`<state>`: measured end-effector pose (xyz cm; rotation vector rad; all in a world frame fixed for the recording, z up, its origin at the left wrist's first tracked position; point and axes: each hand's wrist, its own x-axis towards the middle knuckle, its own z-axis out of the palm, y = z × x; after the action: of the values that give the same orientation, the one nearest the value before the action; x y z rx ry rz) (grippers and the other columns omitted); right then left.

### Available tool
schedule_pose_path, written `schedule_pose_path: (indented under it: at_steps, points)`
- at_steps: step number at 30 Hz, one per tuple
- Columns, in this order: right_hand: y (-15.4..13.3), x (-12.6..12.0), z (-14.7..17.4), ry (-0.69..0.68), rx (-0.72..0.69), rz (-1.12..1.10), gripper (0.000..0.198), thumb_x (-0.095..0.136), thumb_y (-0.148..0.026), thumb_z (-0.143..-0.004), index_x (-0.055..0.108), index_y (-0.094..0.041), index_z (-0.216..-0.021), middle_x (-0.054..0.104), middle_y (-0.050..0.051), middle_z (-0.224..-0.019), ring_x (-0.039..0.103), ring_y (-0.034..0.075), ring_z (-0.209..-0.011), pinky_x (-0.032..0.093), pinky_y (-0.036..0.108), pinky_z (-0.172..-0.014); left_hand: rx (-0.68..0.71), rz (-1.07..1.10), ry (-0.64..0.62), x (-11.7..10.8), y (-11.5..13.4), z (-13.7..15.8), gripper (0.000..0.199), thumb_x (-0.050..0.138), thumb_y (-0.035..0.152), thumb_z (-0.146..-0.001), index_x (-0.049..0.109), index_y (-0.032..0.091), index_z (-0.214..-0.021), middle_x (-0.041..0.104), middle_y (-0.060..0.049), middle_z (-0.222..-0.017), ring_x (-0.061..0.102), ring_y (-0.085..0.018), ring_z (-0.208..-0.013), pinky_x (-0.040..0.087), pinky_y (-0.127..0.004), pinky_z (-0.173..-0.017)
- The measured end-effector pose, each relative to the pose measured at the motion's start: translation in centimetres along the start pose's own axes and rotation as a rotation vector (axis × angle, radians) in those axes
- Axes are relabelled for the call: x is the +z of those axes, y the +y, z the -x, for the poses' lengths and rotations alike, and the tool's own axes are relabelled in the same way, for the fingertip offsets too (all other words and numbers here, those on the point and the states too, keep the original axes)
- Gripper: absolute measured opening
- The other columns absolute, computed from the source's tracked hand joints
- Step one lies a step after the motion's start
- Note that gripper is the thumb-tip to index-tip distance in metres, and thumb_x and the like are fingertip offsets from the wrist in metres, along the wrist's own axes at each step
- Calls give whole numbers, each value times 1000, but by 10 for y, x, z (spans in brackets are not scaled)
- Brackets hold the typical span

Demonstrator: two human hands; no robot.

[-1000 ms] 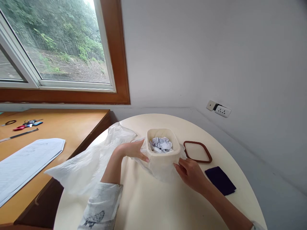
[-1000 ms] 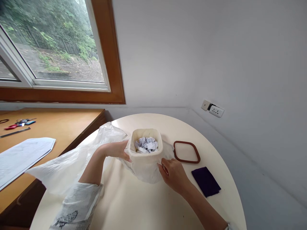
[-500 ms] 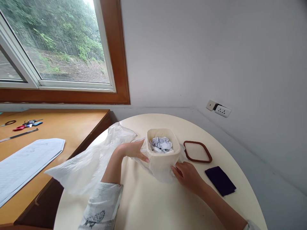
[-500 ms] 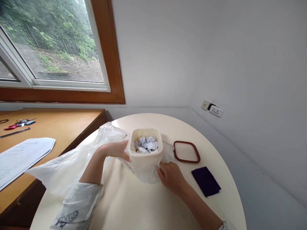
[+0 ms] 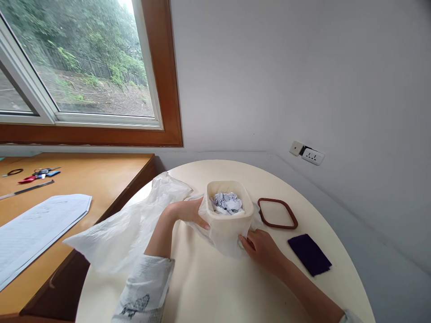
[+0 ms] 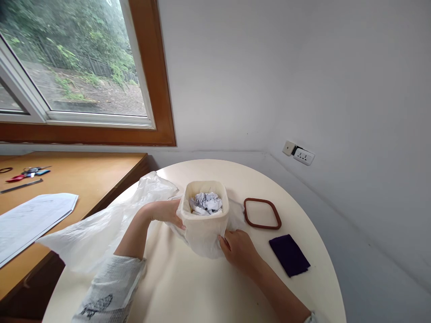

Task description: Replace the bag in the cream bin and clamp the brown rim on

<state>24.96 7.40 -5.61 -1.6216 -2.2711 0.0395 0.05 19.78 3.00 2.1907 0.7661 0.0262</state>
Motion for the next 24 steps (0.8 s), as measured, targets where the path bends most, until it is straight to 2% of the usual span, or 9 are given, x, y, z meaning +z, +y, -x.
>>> schedule_pose_path:
  at_steps: [8,13,19,24]
  points:
    - [-1,2,0,-29,30,-8,37,34,-31,-89,43,-18,-55,51,1,-48,42,11,-47,23,25,-51,40,26,-29,4,-2,-6,95,75,39,-55,27,25,-136,49,-3,-130,25,-27,-131,22,-40,-108]
    - [-1,2,2,-67,49,-33,37,33,-31,-89,45,-17,-57,53,2,-51,44,12,-48,24,25,-51,51,27,-54,6,-5,-9,90,75,39,-54,34,25,-133,51,-3,-129,34,-31,-127,26,-43,-107]
    - [-1,3,0,-92,69,-76,36,36,-30,-87,47,-17,-56,52,1,-51,44,11,-48,25,24,-50,85,1,-60,10,-9,-13,86,74,41,-55,38,25,-132,58,0,-120,40,-31,-123,26,-41,-107]
    - [-1,4,0,-88,76,-95,34,39,-29,-85,45,-17,-54,49,-1,-49,42,10,-47,24,24,-49,58,-17,-89,14,-16,-18,88,77,41,-50,40,31,-130,60,0,-118,47,-31,-117,34,-41,-102]
